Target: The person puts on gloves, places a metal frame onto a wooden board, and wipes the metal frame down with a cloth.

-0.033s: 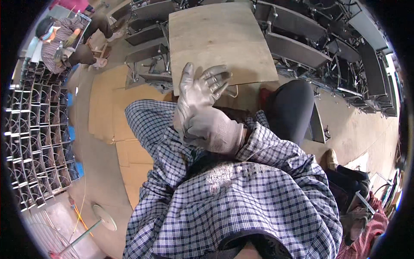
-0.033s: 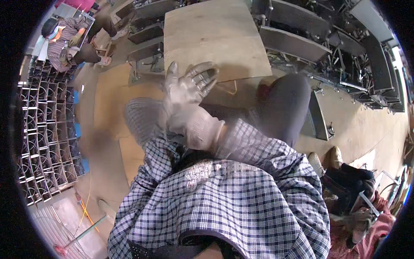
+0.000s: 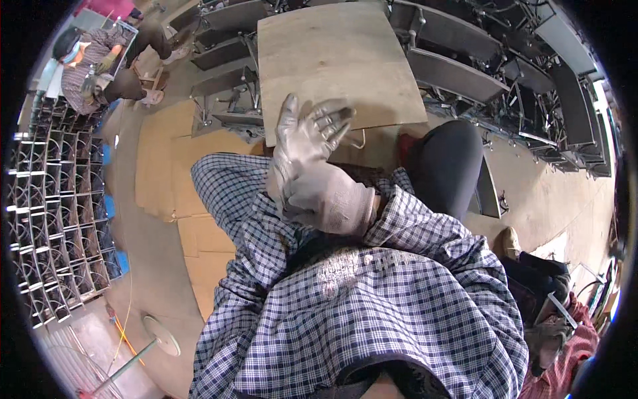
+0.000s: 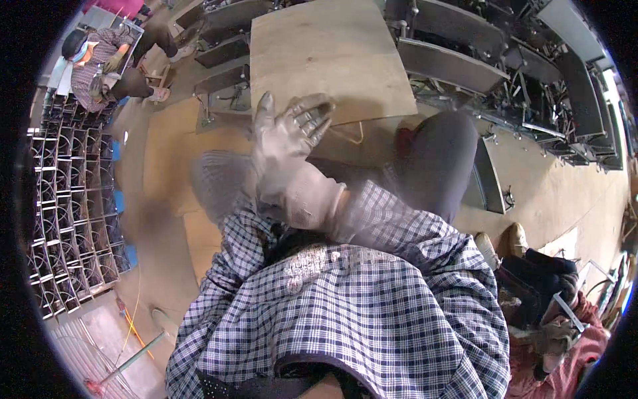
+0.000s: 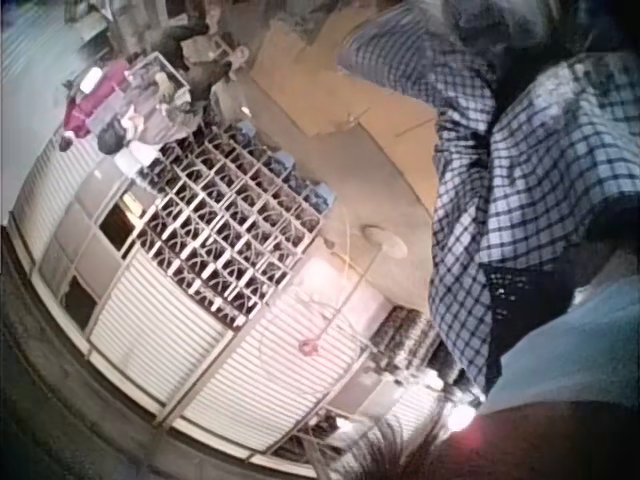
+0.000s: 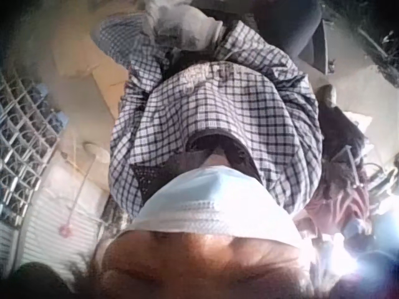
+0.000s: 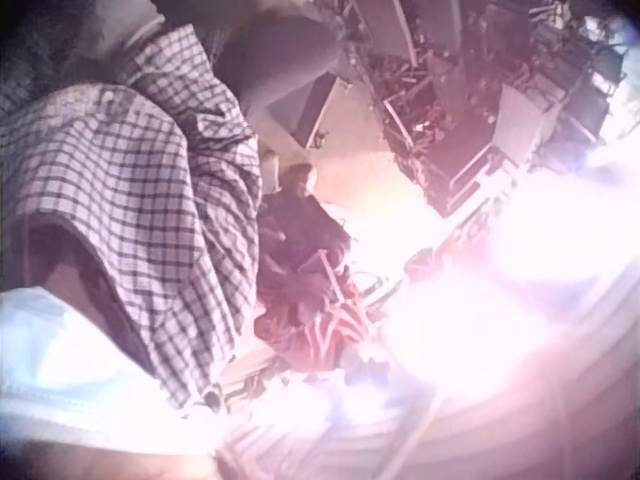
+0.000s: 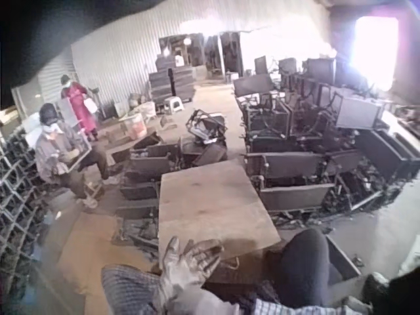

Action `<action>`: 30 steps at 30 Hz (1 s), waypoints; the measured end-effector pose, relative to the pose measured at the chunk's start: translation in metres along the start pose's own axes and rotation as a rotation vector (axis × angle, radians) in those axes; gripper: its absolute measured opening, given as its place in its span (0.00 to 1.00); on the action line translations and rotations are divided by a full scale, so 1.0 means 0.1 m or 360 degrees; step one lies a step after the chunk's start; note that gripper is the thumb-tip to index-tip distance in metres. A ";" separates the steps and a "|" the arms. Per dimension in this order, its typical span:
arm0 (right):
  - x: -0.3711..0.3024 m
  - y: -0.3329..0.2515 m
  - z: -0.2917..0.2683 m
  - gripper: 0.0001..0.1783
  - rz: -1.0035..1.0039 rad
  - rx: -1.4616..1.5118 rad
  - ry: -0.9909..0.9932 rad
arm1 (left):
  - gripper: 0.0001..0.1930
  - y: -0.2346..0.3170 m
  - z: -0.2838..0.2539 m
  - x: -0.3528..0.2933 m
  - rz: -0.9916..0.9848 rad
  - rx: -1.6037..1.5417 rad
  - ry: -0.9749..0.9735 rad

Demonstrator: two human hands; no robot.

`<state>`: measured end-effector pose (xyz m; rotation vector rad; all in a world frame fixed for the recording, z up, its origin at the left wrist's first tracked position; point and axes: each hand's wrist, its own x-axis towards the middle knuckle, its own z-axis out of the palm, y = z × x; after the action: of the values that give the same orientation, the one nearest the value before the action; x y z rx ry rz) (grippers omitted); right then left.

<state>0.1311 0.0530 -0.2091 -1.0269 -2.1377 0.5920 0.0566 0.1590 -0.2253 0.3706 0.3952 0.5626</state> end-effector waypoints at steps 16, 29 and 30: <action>0.06 -0.07 -0.23 0.14 0.0113 0.0486 0.0250 | 0.39 0.18 0.55 0.03 0.0349 -0.0546 -0.0358; 0.03 -0.08 -0.15 0.15 0.0507 0.0646 -0.0004 | 0.35 0.21 0.31 -0.02 0.0444 -0.0548 -0.0431; 0.05 -0.12 -0.17 0.15 0.0568 0.0688 -0.0038 | 0.35 0.22 0.33 -0.05 0.0434 -0.0539 -0.0372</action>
<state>0.1356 0.0517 -0.1885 -1.1550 -1.7392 1.1815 0.0578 0.1654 -0.1860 0.1606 0.0194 0.8288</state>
